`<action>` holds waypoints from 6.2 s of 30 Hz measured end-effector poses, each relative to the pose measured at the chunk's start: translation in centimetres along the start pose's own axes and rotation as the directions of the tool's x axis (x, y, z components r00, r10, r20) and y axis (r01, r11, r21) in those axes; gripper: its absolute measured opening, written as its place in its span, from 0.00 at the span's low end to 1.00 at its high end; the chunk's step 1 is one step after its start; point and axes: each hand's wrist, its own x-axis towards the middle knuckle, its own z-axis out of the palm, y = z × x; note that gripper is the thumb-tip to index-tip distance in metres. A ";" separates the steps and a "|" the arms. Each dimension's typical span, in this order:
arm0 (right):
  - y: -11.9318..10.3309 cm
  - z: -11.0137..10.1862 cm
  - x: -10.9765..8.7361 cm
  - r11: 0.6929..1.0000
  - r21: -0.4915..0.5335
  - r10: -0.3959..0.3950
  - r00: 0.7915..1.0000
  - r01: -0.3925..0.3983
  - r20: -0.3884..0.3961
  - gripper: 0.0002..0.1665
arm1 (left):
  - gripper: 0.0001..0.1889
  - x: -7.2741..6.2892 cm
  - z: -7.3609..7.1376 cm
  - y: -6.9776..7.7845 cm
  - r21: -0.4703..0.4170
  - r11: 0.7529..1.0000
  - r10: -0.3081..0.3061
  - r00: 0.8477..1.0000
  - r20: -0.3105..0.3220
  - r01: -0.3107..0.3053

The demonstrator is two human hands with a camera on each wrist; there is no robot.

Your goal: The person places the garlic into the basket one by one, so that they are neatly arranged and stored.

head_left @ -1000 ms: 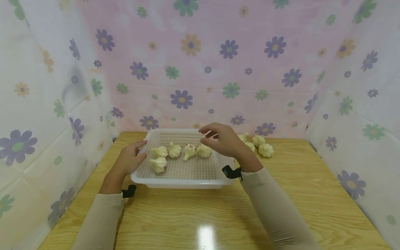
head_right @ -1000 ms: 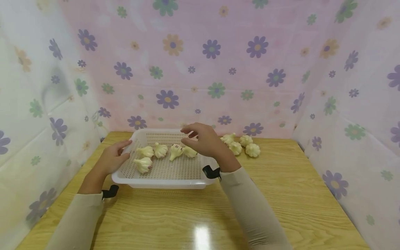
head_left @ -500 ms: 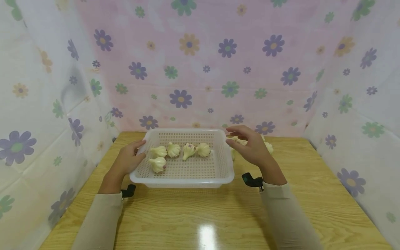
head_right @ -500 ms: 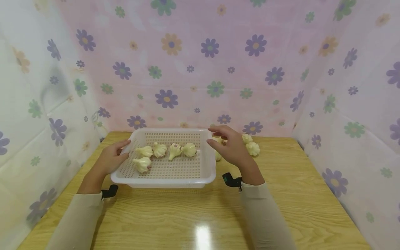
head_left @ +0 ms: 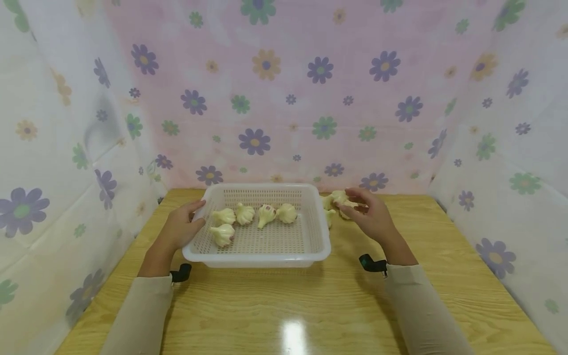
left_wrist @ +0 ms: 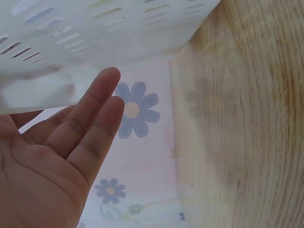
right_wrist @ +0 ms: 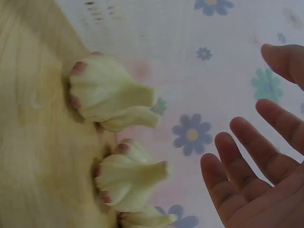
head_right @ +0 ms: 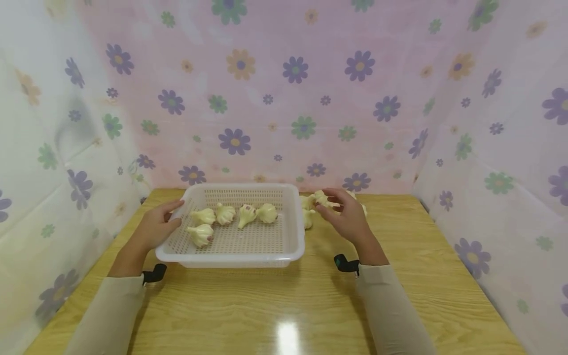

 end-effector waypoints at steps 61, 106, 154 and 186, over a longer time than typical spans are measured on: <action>4.6 5.4 0.3 0.937 0.079 0.336 0.940 -0.341 0.065 0.31 | 0.33 0.3 0.3 -0.7 -0.002 1.000 -0.014 1.000 -0.006 0.014; 4.9 3.7 0.5 0.922 -0.013 0.388 0.922 -0.388 -0.001 0.50 | 0.33 0.1 0.2 -0.2 -0.011 1.000 -0.009 1.000 -0.006 0.009; -0.8 1.7 1.0 0.952 0.285 0.134 0.990 -0.115 -0.048 0.36 | 0.33 0.3 0.2 -0.3 -0.036 0.999 -0.019 1.000 0.002 0.019; -9.9 6.1 6.3 0.988 -0.075 -0.128 0.984 0.138 0.121 0.42 | 0.33 -0.1 0.4 0.1 -0.099 0.995 -0.023 1.000 0.015 0.024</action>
